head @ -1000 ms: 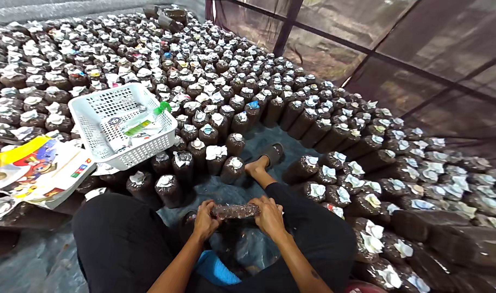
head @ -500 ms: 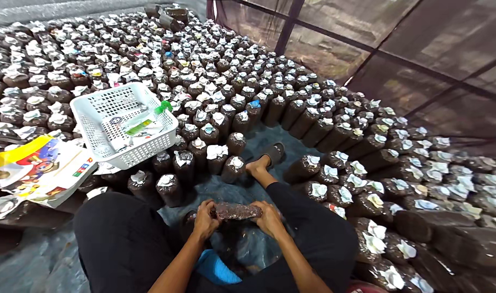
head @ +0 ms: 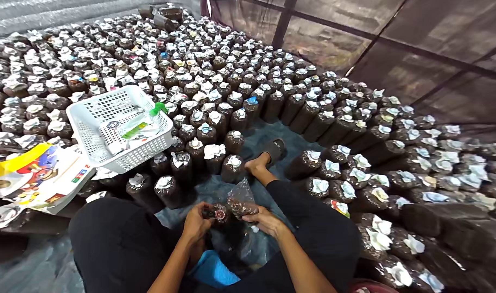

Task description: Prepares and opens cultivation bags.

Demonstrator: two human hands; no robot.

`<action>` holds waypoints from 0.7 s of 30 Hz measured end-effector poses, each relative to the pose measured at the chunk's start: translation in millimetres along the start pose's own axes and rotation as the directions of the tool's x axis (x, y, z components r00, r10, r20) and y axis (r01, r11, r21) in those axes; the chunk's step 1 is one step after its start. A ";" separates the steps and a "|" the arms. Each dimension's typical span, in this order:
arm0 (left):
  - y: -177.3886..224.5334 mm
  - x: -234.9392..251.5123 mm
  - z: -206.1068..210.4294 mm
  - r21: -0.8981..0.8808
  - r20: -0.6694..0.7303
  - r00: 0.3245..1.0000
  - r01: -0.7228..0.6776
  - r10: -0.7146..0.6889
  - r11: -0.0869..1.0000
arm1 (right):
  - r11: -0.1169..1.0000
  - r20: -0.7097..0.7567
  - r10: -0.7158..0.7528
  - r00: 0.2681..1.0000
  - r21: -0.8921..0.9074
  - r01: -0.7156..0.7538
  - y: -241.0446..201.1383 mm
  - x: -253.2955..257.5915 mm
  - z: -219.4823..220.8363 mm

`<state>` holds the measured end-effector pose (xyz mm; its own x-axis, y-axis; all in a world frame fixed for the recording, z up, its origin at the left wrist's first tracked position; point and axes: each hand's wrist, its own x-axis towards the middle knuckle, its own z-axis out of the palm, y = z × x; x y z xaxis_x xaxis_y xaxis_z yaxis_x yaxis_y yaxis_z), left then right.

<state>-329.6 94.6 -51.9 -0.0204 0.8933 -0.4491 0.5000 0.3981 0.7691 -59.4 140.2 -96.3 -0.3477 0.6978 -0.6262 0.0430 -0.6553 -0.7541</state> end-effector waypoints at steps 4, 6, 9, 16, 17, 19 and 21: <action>18.3 -3.4 21.6 -0.155 0.098 0.973 -0.195 0.211 0.969 | 0.946 0.134 -0.080 0.988 0.322 0.033 -13.9 -7.3 17.5; 33.6 -3.4 32.1 -0.202 0.024 0.970 -0.231 0.240 0.952 | 0.913 0.173 -0.130 0.976 0.405 0.050 -23.7 -10.6 30.5; 48.6 5.5 34.2 -0.211 -0.160 0.956 -0.275 0.244 0.938 | 0.896 0.213 -0.192 0.958 0.437 0.082 -35.8 -10.9 39.5; 91.2 86.0 -45.9 0.054 -0.367 0.924 -0.091 0.105 0.994 | 0.978 -0.147 -0.162 0.976 0.110 0.179 -33.0 9.0 17.9; 99.0 103.2 -58.6 0.106 -0.391 0.916 -0.052 0.090 0.993 | 0.980 -0.195 -0.145 0.970 0.107 0.168 -33.0 9.4 16.7; 112.5 139.7 -79.7 0.168 -0.445 0.894 0.025 0.053 0.986 | 0.982 -0.233 -0.124 0.965 0.114 0.153 -32.9 9.7 15.1; 119.2 176.0 -93.4 0.165 -0.490 0.872 0.094 -0.001 0.982 | 0.984 -0.232 -0.111 0.966 0.109 0.139 -32.6 10.3 15.1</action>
<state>-354.5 318.7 3.2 -0.4427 0.8806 -0.1690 0.6319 0.4401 0.6379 -78.5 164.4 -75.1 -0.1234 0.8141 -0.5674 -0.1084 -0.5794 -0.8078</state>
